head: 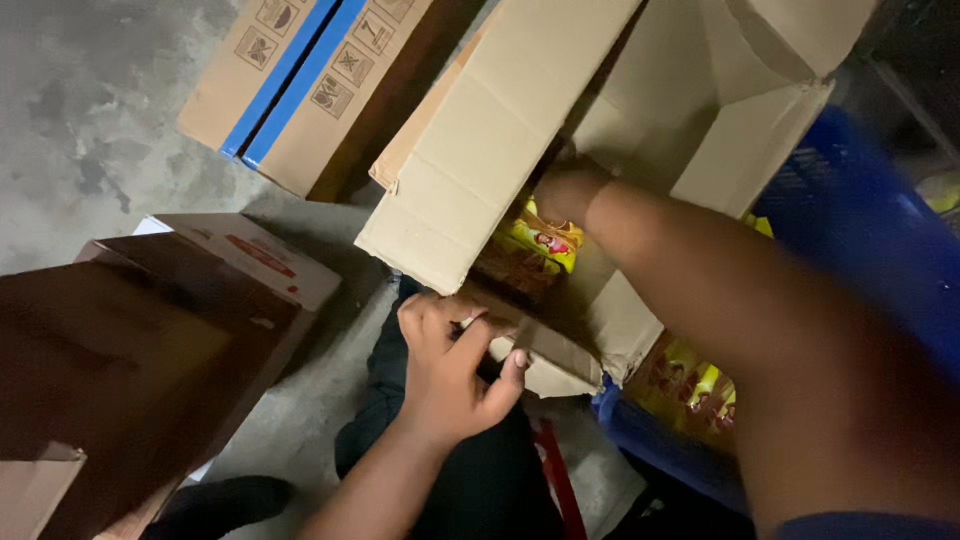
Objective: The person picks up yellow packets of snack sticks from a blue plastic crate and places them into an open cardboard box.
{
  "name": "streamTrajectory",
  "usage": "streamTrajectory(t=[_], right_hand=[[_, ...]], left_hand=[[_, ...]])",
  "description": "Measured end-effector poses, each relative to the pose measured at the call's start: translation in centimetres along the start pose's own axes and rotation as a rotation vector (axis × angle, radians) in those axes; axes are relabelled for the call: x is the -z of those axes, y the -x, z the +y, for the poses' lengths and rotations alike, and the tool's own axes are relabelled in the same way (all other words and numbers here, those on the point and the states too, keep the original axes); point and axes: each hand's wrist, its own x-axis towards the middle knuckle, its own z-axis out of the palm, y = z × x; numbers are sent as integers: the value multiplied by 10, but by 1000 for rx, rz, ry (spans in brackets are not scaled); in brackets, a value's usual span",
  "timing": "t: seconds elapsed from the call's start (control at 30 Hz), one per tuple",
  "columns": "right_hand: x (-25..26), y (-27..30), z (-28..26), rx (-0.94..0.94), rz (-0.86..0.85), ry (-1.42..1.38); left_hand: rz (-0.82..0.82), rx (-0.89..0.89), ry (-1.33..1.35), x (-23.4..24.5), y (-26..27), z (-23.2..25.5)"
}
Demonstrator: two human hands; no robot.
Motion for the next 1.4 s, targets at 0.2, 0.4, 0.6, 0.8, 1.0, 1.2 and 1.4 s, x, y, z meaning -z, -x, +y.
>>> streamTrajectory(t=[0.2, 0.4, 0.6, 0.8, 1.0, 1.2, 1.4], right_hand=[[5, 16, 4, 928, 264, 564], [-77, -14, 1, 921, 307, 263], [-94, -15, -3, 825, 358, 102], [-4, -17, 9, 258, -269, 311], [-30, -27, -1, 32, -216, 181], [48, 52, -11, 108, -218, 240], [0, -17, -11, 310, -286, 446]], left_hand=[[-16, 7, 8, 3, -2, 1], [-21, -11, -13, -1, 3, -4], [-18, -6, 24, 2, -4, 2], [-79, -4, 33, 7, -3, -2], [-74, 18, 51, 10, -8, 5], [-97, 17, 14, 9, -3, 1], [-61, 11, 35, 5, -1, 0]])
